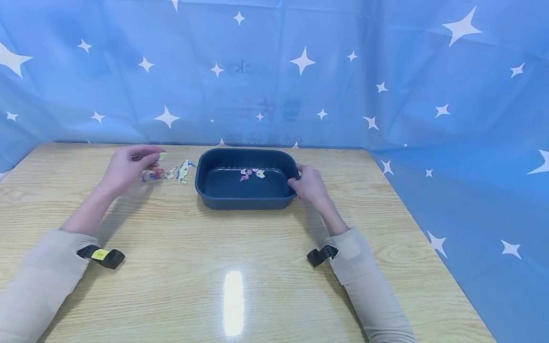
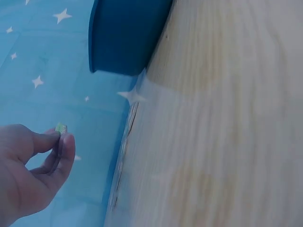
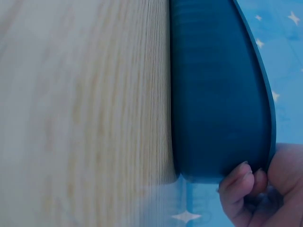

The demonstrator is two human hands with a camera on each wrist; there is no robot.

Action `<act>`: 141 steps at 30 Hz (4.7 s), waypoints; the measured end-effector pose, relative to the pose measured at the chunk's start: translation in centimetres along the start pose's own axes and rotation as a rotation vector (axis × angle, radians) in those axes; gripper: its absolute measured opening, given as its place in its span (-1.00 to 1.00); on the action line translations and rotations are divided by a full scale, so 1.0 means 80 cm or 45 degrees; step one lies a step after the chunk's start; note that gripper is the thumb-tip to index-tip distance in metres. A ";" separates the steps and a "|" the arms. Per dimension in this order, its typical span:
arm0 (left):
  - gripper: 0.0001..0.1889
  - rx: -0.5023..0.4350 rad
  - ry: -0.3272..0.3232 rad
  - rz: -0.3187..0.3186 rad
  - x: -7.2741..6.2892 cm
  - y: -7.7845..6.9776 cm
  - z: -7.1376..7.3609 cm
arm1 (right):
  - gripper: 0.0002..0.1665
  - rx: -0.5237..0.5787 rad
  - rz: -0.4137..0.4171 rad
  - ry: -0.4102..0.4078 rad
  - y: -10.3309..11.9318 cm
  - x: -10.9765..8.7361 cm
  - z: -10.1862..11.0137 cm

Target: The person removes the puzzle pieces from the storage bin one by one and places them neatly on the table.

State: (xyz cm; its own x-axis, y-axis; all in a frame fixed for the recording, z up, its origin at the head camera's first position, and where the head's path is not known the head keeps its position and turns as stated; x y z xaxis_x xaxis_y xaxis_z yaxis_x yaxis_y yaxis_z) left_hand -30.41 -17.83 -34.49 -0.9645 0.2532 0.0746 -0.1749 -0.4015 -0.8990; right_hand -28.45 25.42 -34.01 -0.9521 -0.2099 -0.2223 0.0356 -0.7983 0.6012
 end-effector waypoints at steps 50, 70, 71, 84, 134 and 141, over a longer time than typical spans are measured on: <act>-0.62 0.223 0.040 0.364 -0.017 0.039 0.054 | -0.26 0.011 0.005 0.008 -0.001 0.000 0.002; -0.67 0.041 0.099 0.062 -0.006 -0.060 -0.021 | -0.27 0.008 -0.010 0.014 -0.001 -0.001 0.001; -0.67 0.043 0.107 0.047 -0.006 -0.065 -0.026 | -0.27 0.004 -0.009 0.014 -0.001 -0.001 0.002; -0.74 0.018 0.240 -0.103 0.016 -0.100 -0.088 | -0.27 0.002 -0.014 0.010 0.000 0.000 0.002; -0.80 0.369 0.576 0.134 0.085 -0.084 -0.226 | -0.27 0.001 -0.008 0.008 0.001 0.002 0.002; -0.76 0.458 0.640 0.119 0.082 -0.088 -0.228 | -0.28 -0.005 0.010 -0.007 0.002 0.002 0.003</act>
State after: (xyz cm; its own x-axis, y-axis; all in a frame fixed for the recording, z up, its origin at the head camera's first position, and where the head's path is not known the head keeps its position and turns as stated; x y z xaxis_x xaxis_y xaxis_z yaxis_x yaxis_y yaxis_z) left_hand -31.92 2.70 -35.50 -0.7835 0.5507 -0.2879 -0.2345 -0.6911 -0.6837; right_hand -28.65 25.39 -33.78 -0.9536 -0.2127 -0.2132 0.0441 -0.7988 0.5999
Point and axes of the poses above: each hand's wrist, its own x-axis towards the middle knuckle, its own z-axis out of the back of the hand, y = z × x, the point moved 3 cm from there along x, towards the middle knuckle, and after that the axes turned 12 degrees about y, right-handed, at the moved point
